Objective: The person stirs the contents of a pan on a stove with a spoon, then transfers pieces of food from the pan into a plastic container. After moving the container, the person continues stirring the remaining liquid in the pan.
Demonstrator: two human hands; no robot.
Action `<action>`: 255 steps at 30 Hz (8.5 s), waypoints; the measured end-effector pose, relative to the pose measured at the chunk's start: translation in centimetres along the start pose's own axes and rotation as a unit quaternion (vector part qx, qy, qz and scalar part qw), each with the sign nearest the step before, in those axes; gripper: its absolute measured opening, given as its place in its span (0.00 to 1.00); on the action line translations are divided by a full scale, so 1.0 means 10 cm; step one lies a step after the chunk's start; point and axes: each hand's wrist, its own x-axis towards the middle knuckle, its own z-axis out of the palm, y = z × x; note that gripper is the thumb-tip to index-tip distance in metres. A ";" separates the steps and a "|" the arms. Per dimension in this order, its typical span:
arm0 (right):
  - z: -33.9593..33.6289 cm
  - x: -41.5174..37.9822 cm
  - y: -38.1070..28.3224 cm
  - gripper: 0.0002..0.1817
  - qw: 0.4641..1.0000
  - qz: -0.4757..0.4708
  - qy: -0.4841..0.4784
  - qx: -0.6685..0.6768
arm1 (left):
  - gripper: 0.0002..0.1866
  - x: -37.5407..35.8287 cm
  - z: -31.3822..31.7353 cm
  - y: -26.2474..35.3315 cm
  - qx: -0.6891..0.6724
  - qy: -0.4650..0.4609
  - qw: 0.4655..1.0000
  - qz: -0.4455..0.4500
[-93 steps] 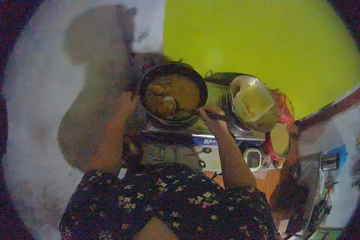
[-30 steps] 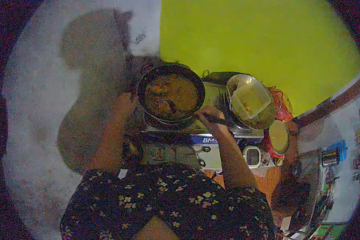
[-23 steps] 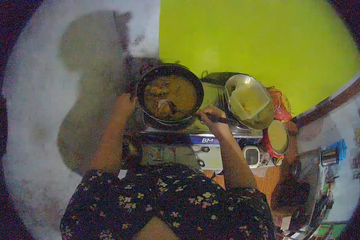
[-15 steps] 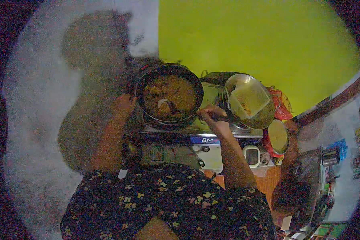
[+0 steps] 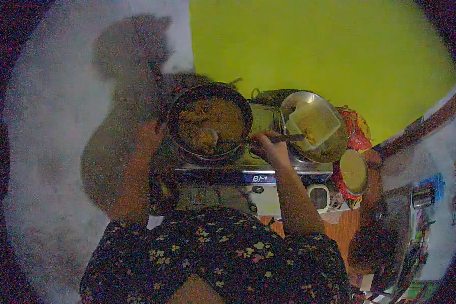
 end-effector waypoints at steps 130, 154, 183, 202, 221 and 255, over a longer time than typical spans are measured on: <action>0.37 0.38 0.19 0.09 0.926 -0.166 0.063 -0.332 | 0.31 0.03 0.07 0.03 0.025 -0.036 0.999 0.029; 0.21 0.37 0.23 0.13 0.994 -0.048 0.074 -0.064 | 0.30 0.07 0.01 0.04 0.045 0.000 0.998 0.045; 0.39 0.31 -0.17 0.09 0.721 -0.397 -0.006 -0.569 | 0.26 0.12 0.01 0.09 0.022 -0.003 0.998 0.055; 0.86 0.58 -0.01 0.10 0.974 -0.008 0.206 -0.097 | 0.27 0.01 0.02 0.09 0.040 0.018 0.998 0.050; 0.57 0.20 -0.24 0.26 0.980 0.002 0.197 -0.030 | 0.25 -0.04 0.00 0.07 0.040 0.023 0.998 0.048; 0.50 0.42 -0.06 0.15 0.858 -0.299 -0.098 -0.406 | 0.25 -0.03 0.10 -0.01 0.023 0.027 0.997 0.062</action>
